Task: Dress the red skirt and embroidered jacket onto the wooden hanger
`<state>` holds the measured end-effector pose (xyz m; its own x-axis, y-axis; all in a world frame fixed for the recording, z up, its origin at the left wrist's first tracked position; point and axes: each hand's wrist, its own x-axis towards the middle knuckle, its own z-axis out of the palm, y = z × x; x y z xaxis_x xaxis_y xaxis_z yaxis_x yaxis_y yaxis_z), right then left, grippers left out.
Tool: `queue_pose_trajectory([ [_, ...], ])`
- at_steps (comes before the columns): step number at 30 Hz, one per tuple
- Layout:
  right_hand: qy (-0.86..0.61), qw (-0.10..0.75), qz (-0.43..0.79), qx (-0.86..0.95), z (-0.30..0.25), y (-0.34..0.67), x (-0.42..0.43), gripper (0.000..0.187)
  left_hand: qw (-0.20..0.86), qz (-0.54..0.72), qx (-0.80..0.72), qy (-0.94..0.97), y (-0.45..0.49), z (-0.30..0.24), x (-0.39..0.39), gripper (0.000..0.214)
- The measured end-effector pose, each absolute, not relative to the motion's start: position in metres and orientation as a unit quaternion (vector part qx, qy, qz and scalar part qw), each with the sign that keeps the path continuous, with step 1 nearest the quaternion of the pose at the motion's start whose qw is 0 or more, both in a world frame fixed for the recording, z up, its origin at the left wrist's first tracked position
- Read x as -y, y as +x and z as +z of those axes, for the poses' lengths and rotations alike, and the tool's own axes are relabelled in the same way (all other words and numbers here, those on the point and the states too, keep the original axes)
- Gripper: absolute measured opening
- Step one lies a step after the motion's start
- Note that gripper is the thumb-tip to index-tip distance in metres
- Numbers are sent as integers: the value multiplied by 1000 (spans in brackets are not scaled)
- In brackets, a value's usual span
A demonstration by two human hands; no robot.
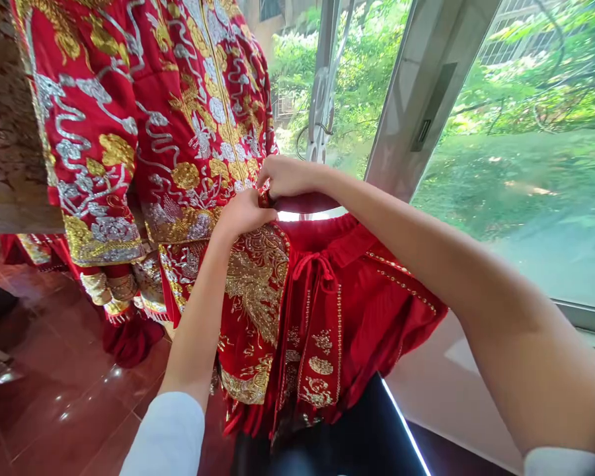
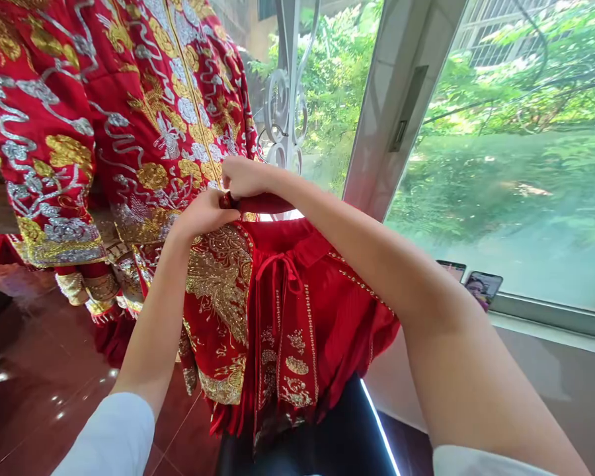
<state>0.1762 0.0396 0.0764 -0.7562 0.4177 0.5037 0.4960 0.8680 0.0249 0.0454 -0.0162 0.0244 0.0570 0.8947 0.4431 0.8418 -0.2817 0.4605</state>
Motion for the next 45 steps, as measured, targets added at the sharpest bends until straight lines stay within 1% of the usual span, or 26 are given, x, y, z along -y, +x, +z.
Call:
queue_pose_trajectory([
  [2, -217, 220, -89, 947, 81, 193, -24, 19, 73, 357, -573, 734, 47, 17, 15, 12],
  [3, -213, 237, -107, 942, 81, 204, -14, 20, 89, 365, -561, 738, 46, 15, 13, 11],
  [5, -213, 339, -155, 903, 72, 227, 4, 21, 102, 374, -546, 743, 45, 12, 11, 11],
  [6, -219, 374, -172, 885, 62, 239, 11, 22, 97, 374, -543, 745, 45, 12, 10, 12],
  [7, -230, 391, -184, 872, 51, 249, 16, 22, 87, 369, -545, 748, 46, 13, 10, 12],
  [9, -267, 384, -200, 861, 23, 264, 19, 23, 53, 349, -567, 744, 50, 16, 10, 14],
  [11, -309, 362, -222, 851, -5, 269, 16, 26, -5, 330, -598, 730, 58, 19, 11, 16],
  [13, -346, 368, -241, 829, -28, 266, 13, 31, -70, 331, -617, 711, 66, 19, 12, 17],
  [16, -413, 422, -232, 773, -50, 248, 8, 32, -132, 361, -614, 689, 76, 15, 14, 16],
  [19, -465, 499, -192, 705, -57, 225, 5, 22, -145, 389, -603, 681, 76, 8, 14, 18],
  [21, -471, 554, -150, 670, -56, 211, 5, 12, -124, 402, -599, 681, 73, 6, 13, 20],
  [22, -470, 575, -129, 657, -55, 204, 5, 10, -106, 407, -596, 684, 71, 5, 12, 20],
  [25, -478, 608, -77, 629, -51, 190, 10, 19, -43, 423, -578, 696, 67, 5, 9, 18],
  [28, -509, 607, -37, 609, -44, 182, 17, 27, 14, 443, -551, 707, 63, 5, 1, 15],
  [31, -541, 576, -29, 612, -38, 178, 21, 32, 58, 464, -512, 721, 61, 3, -7, 16],
  [35, -554, 566, -43, 609, -35, 177, 19, 29, 83, 460, -462, 754, 59, 2, -11, 16],
  [37, -551, 572, -39, 607, -34, 179, 16, 27, 53, 440, -474, 761, 59, 2, -7, 17],
  [39, -542, 572, -18, 615, -33, 186, 14, 27, -13, 421, -482, 768, 59, 4, 0, 22],
  [40, -536, 572, -5, 621, -32, 190, 13, 27, -55, 410, -470, 779, 60, 5, 5, 29],
  [43, -516, 573, 32, 636, -27, 202, 10, 28, -181, 354, -394, 829, 65, 13, 16, 64],
  [45, -508, 576, 46, 639, -24, 207, 8, 28, -244, 300, -371, 844, 74, 19, 20, 76],
])
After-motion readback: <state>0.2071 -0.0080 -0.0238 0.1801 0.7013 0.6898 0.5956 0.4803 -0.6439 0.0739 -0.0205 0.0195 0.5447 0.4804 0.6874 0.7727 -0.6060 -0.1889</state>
